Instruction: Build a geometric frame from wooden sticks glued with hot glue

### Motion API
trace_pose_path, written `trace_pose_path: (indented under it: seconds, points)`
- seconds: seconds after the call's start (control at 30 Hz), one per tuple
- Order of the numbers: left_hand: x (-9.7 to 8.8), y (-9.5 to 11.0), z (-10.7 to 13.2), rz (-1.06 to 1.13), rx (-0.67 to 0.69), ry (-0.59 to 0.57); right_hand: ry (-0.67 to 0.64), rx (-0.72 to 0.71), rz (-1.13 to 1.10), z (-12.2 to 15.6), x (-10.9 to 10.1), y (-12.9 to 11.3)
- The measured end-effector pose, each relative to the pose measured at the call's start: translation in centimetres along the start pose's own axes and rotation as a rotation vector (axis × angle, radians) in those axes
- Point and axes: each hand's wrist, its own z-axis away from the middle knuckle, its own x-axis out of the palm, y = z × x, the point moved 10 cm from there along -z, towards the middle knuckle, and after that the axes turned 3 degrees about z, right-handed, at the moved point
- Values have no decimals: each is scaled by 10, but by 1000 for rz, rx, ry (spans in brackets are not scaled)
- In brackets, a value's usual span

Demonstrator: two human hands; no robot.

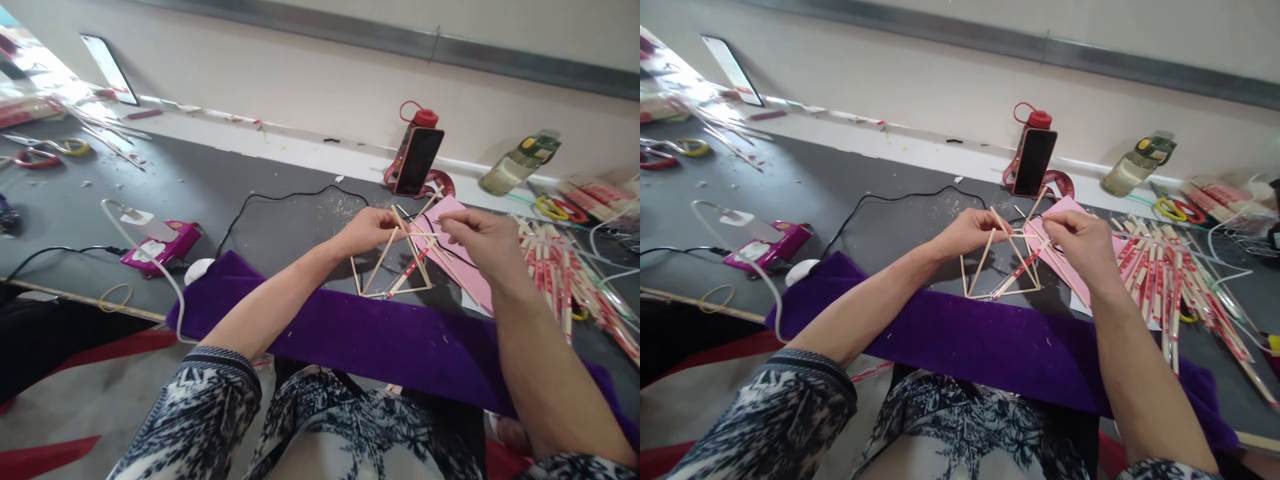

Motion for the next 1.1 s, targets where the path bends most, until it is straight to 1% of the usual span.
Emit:
trace_pose_path:
  seconds: [0.13,0.23,0.3,0.37,0.43,0.53,0.63,0.77,0.93,1.0,1.1]
  points:
    - [0,3,0,-8,11,0,-172,30,-91,22,21,-1]
    - [0,5,1,-26,11,3,-267,48,-170,30,38,4]
    - [0,5,1,-31,5,3,-301,41,-249,31,44,4]
    - [0,4,1,-31,-1,3,-285,22,-324,29,43,2]
    - [0,3,1,-31,-1,-2,-217,-8,-348,26,37,-3]
    - [-1,2,1,-31,1,-6,-114,-74,-274,23,28,-12]
    - [-3,2,2,-48,-3,10,-58,-116,-210,24,23,-19]
    - [-2,3,4,-120,-5,-6,-33,-111,-186,24,21,-19]
    - [-3,12,5,-243,43,-61,-36,-103,-180,23,22,-20]
    - [-7,17,7,-294,59,-68,-38,-99,-185,23,23,-21]
    - [-17,26,9,-346,78,-43,-36,-92,-195,23,22,-22]
